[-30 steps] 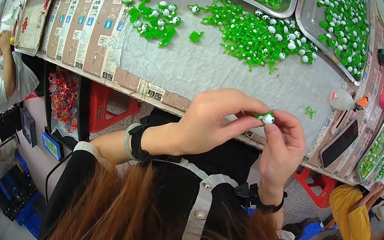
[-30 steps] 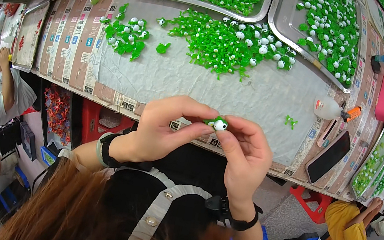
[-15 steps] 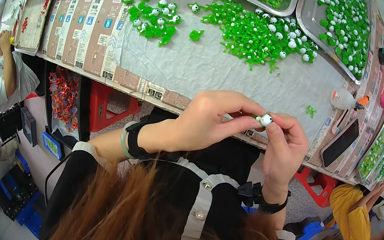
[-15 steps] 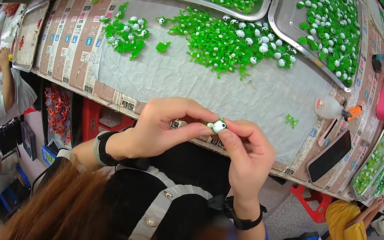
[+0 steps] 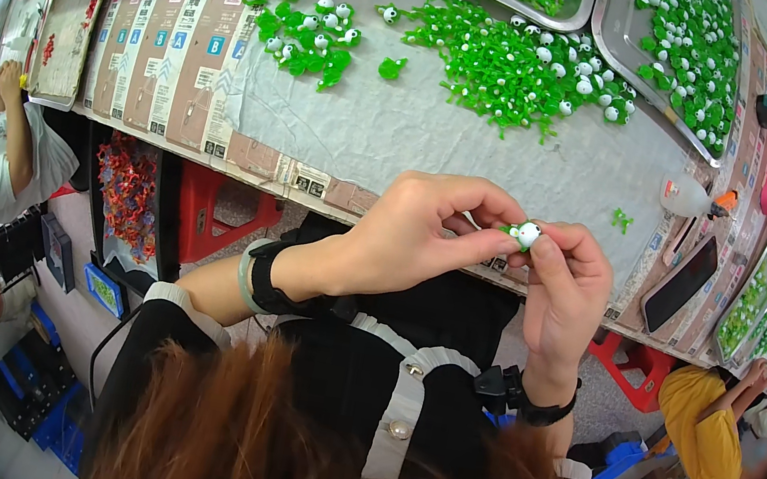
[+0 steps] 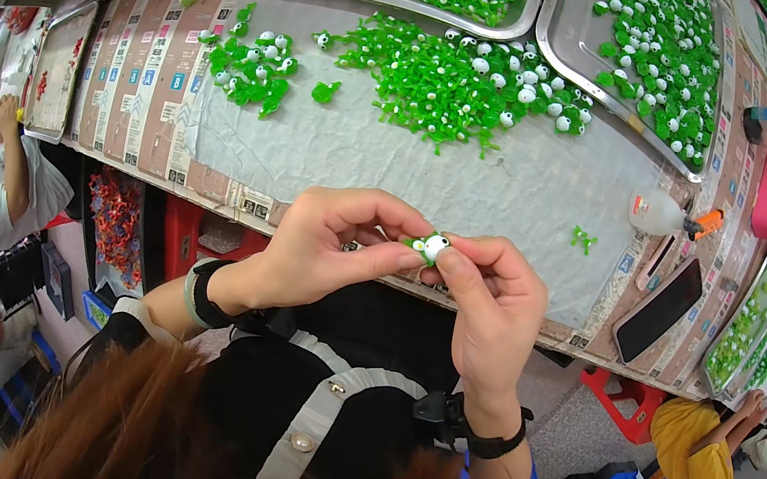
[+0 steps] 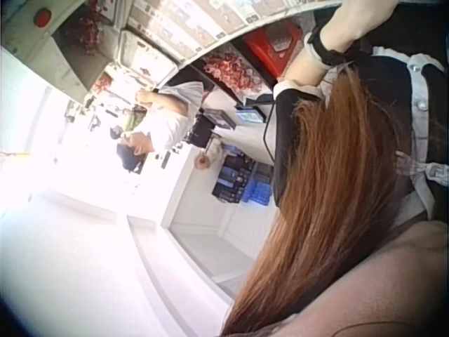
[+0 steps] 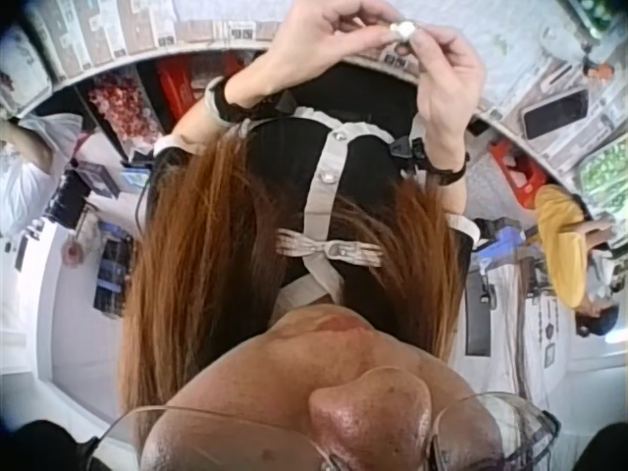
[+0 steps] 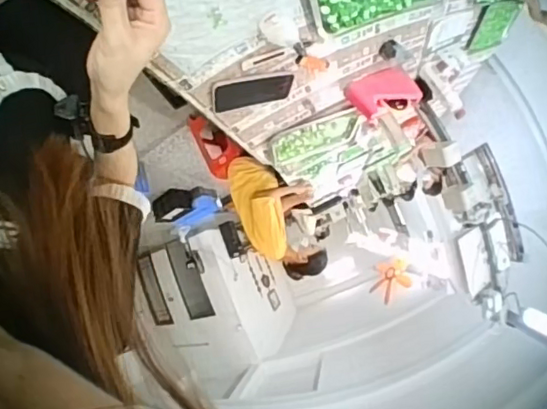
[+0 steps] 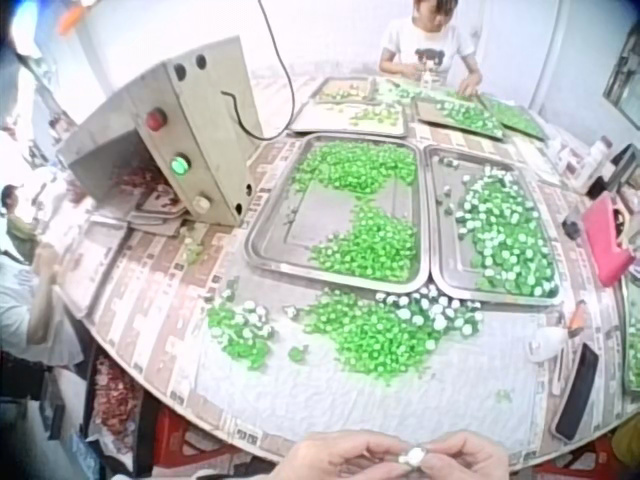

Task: The person assembles small green plastic toy frogs by attaching white googly eyes. They pick up a green body, apply glue from a bottle, and press on two eyes. The process is repeated for multiple units, with finished toys placed on a tray.

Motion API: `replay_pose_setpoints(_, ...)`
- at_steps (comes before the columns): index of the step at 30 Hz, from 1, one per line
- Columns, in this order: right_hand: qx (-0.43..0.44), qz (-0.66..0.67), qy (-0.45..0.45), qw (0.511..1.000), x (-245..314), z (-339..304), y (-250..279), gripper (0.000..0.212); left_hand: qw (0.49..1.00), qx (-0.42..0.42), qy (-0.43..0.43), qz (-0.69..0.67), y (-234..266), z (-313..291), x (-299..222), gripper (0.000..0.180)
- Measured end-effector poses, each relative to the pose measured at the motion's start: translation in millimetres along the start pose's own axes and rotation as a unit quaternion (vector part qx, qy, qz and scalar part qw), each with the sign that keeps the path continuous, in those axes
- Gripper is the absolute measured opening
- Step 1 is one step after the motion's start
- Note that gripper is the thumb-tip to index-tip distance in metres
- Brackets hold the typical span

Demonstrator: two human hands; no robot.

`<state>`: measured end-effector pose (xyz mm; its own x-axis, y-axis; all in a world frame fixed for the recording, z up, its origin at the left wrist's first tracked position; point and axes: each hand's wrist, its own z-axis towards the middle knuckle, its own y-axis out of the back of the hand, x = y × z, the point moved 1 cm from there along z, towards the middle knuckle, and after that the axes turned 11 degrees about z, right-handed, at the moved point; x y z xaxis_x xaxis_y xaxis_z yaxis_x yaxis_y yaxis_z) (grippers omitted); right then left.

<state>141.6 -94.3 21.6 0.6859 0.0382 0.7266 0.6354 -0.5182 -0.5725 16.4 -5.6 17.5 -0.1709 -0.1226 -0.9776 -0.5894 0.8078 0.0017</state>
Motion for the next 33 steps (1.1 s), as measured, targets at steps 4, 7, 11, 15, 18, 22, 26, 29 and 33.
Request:
replay_pose_setpoints(4, -0.007, 0.001, -0.002, 1.0, -2.2, -1.0, -0.8, 0.008, 1.0, -0.005, 0.01, -0.007, -1.6, -1.4, 0.1, 0.017)
replay_pose_setpoints(7, 0.006, -0.015, 0.004, 1.0, -1.2, -3.4, -1.3, 0.008, 0.999, -0.022, -0.032, 0.032, -1.9, -4.4, -1.0, 0.017)
replay_pose_setpoints(11, 0.027, -0.008, 0.02, 0.999, 0.0, -5.8, -1.4, 0.008, 0.991, -0.037, -0.089, 0.092, -3.5, -6.6, -1.4, 0.017)
replay_pose_setpoints(15, 0.036, -0.009, 0.03, 0.999, 0.9, -7.4, -1.5, 0.009, 0.986, -0.047, -0.108, 0.114, -4.0, -7.2, -2.0, 0.017)
replay_pose_setpoints(18, 0.049, -0.026, 0.04, 0.998, 1.4, -8.3, -0.9, 0.008, 0.984, -0.052, -0.12, 0.124, -4.1, -8.2, -1.9, 0.018)
replay_pose_setpoints(22, 0.056, -0.03, 0.043, 0.997, 1.4, -8.4, -0.9, 0.008, 0.98, -0.058, -0.135, 0.131, -4.6, -8.2, -0.5, 0.019)
replay_pose_setpoints(26, 0.052, -0.038, 0.034, 0.997, 1.9, -7.0, -1.2, 0.009, 0.983, -0.054, -0.116, 0.129, -3.6, -8.0, -2.2, 0.019)
replay_pose_setpoints(29, 0.045, -0.051, 0.027, 0.997, 4.2, -4.7, -3.3, 0.009, 0.991, -0.065, -0.084, 0.086, -4.1, -7.6, -3.9, 0.019)
replay_pose_setpoints(33, 0.02, -0.026, 0.014, 0.999, 1.9, 0.4, -1.0, 0.011, 0.983, -0.083, -0.104, 0.127, -1.2, -2.1, -7.3, 0.017)
